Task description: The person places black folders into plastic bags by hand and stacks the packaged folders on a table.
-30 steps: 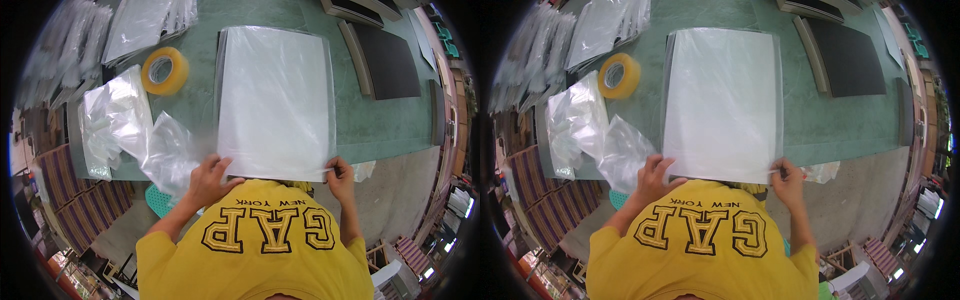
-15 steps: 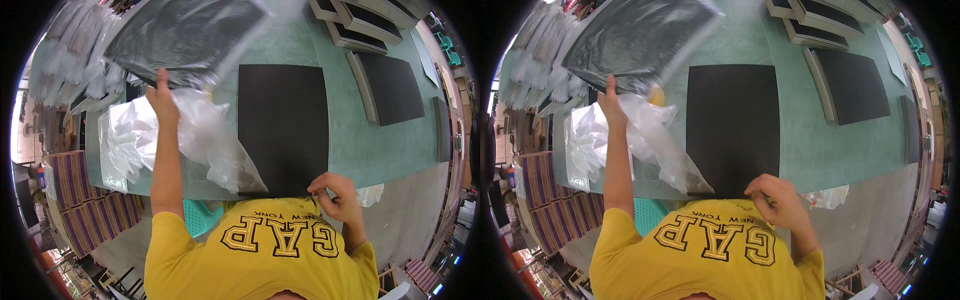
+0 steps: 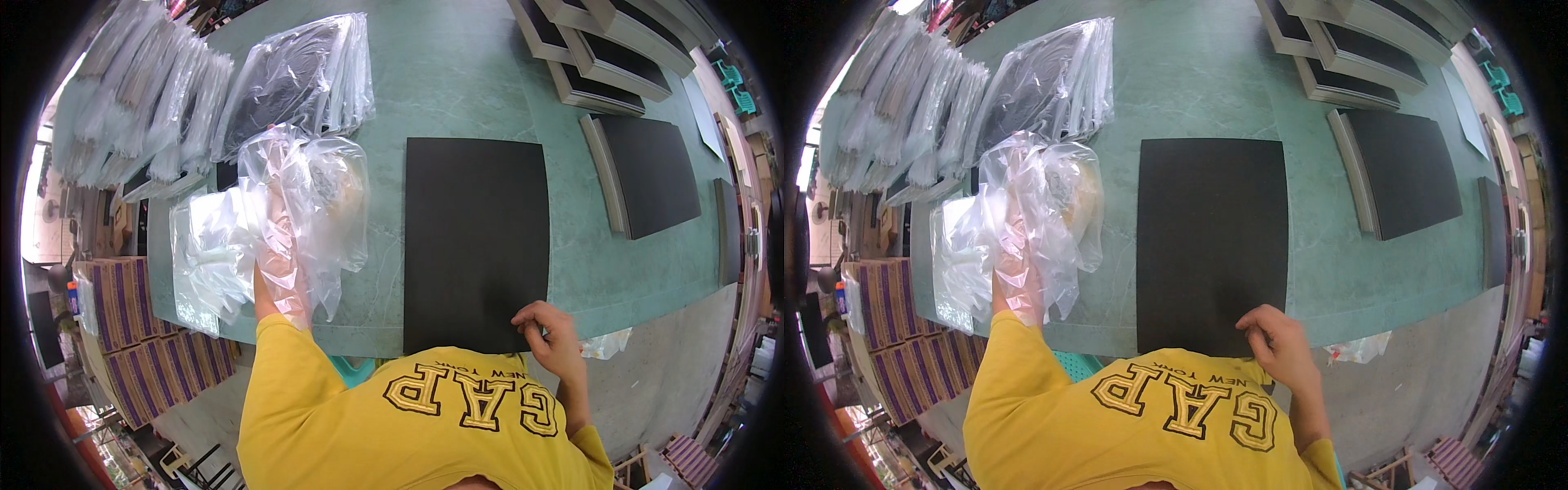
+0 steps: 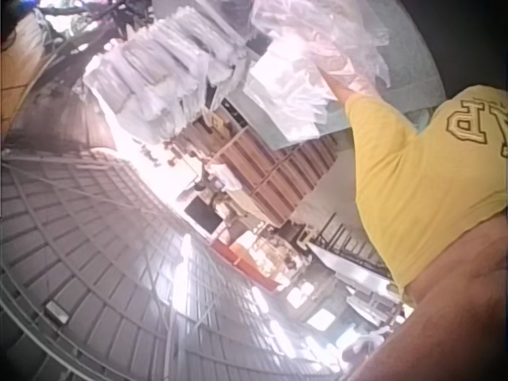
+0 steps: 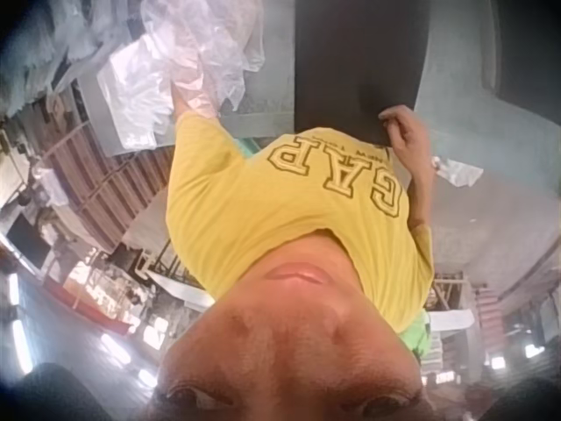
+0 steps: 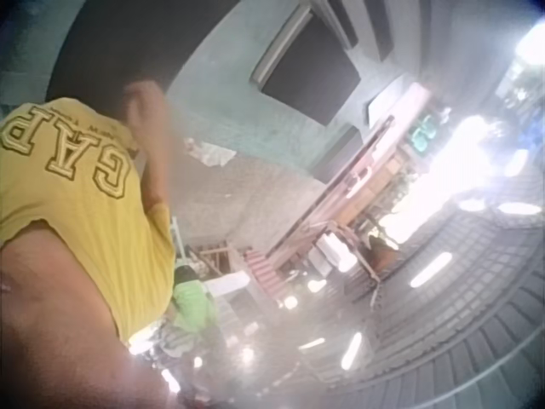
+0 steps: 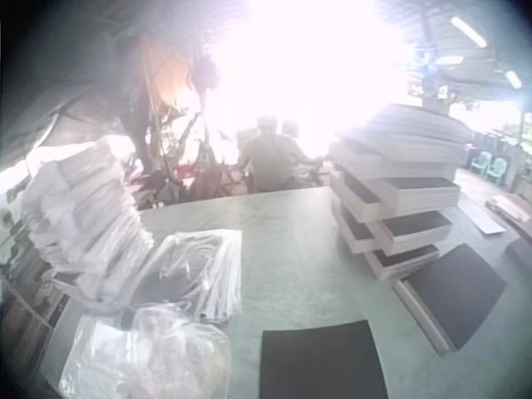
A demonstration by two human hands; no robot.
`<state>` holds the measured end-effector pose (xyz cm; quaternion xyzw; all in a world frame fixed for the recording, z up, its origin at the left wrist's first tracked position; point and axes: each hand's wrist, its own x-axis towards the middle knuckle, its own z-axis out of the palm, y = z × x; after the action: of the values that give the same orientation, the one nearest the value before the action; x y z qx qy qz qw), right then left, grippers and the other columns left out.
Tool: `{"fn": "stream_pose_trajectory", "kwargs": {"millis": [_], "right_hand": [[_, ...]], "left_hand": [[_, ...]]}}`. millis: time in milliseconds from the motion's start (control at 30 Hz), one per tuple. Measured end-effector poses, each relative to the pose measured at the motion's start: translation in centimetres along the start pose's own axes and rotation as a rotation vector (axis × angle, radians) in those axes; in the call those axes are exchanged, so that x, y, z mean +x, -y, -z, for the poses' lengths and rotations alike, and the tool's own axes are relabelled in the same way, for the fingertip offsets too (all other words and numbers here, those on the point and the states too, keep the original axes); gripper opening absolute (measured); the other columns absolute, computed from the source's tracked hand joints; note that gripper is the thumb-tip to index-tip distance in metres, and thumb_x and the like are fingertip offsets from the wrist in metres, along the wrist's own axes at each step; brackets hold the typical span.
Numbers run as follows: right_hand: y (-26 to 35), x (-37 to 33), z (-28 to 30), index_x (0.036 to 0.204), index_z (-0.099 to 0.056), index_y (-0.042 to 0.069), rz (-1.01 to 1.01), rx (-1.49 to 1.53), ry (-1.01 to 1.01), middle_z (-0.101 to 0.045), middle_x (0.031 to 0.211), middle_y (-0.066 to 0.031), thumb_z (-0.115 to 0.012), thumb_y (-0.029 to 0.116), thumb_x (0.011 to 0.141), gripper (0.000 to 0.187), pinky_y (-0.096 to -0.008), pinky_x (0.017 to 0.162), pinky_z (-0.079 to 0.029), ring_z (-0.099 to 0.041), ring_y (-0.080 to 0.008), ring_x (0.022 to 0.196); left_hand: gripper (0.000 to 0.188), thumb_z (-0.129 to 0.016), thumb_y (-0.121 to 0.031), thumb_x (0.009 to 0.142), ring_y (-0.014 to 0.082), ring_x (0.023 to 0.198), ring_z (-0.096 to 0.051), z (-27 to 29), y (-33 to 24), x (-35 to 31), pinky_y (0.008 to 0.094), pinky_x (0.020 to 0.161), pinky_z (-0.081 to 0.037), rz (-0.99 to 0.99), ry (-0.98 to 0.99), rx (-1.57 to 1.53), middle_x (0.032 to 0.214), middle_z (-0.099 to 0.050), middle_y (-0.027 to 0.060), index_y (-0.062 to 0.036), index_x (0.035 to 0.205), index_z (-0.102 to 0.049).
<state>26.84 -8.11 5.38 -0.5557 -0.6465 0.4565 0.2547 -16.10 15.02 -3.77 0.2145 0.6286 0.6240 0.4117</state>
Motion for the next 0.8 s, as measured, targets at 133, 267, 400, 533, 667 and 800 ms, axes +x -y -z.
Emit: {"fn": "stream_pose_trajectory", "kwargs": {"millis": [133, 267, 400, 533, 667, 800], "right_hand": [[0.2, 0.4, -0.2, 0.079, -0.056, 0.001, -0.017, -0.056, 0.081, -0.056, 0.071, -0.0078, -0.047, -0.006, 0.074, 0.013, -0.0246, 0.053, -0.042, -0.055, -0.0154, 0.06], [-1.3, -0.1, -0.2, 0.082, -0.056, 0.002, -0.05, -0.078, 0.111, -0.055, 0.076, -0.0099, -0.048, -0.002, 0.074, 0.012, -0.029, 0.055, -0.043, -0.054, -0.0217, 0.063], [-2.0, -0.4, -0.4, 0.082, -0.055, 0.001, -0.11, -0.048, 0.132, -0.055, 0.075, -0.0106, -0.048, -0.001, 0.075, 0.011, -0.0292, 0.057, -0.043, -0.055, -0.0221, 0.063], [-1.3, 1.9, -1.1, 0.089, -0.056, 0.0, -0.105, 0.073, 0.223, -0.058, 0.077, -0.0084, -0.049, 0.004, 0.081, 0.011, -0.0252, 0.062, -0.044, -0.056, -0.0149, 0.069], [-1.2, 5.9, -3.0, 0.108, -0.05, -0.001, -0.129, 0.547, 0.229, -0.06, 0.09, -0.0086, -0.055, 0.019, 0.083, 0.032, -0.025, 0.072, -0.044, -0.056, -0.0138, 0.081], [-0.7, 9.8, -5.4, 0.116, -0.044, -0.003, -0.179, 0.975, 0.194, -0.056, 0.103, -0.0099, -0.061, 0.02, 0.079, 0.047, -0.027, 0.08, -0.041, -0.053, -0.0145, 0.093]], "left_hand": [[0.026, -0.062, -0.028, 0.078, 0.016, 0.065, -0.056, 1.3, -1.1, 0.2, 0.0282, 0.06, -0.045, -0.055, -0.033, 0.229, 0.074, -0.059, 0.0078, -0.0033, 0.086, -0.06], [0.023, -0.062, -0.026, 0.078, 0.016, 0.065, -0.056, 1.6, -0.8, 0.4, 0.0283, 0.061, -0.045, -0.079, -0.024, 0.443, 0.072, -0.059, 0.008, -0.0042, 0.085, -0.061], [0.02, -0.062, -0.024, 0.077, 0.016, 0.065, -0.056, 1.5, -0.9, 0.4, 0.0284, 0.061, -0.045, -0.113, 0.005, 0.661, 0.07, -0.06, 0.0083, -0.0051, 0.083, -0.061], [0.017, -0.063, -0.022, 0.077, 0.016, 0.066, -0.056, 1.9, -1.2, -0.5, 0.0285, 0.062, -0.044, -0.189, -0.068, 0.814, 0.069, -0.06, 0.0086, -0.006, 0.081, -0.062], [0.017, -0.058, -0.018, 0.08, 0.0196, 0.071, -0.055, -7.2, -2.6, -11.1, 0.0301, 0.069, -0.043, -0.711, -0.051, 0.601, 0.079, -0.06, 0.0118, -0.0016, 0.084, -0.057], [0.022, -0.052, -0.021, 0.085, 0.0192, 0.072, -0.055, -12.6, 1.5, -20.8, 0.0298, 0.068, -0.043, -0.781, 0.428, 0.41, 0.08, -0.058, 0.0116, -0.0004, 0.09, -0.053]]}}
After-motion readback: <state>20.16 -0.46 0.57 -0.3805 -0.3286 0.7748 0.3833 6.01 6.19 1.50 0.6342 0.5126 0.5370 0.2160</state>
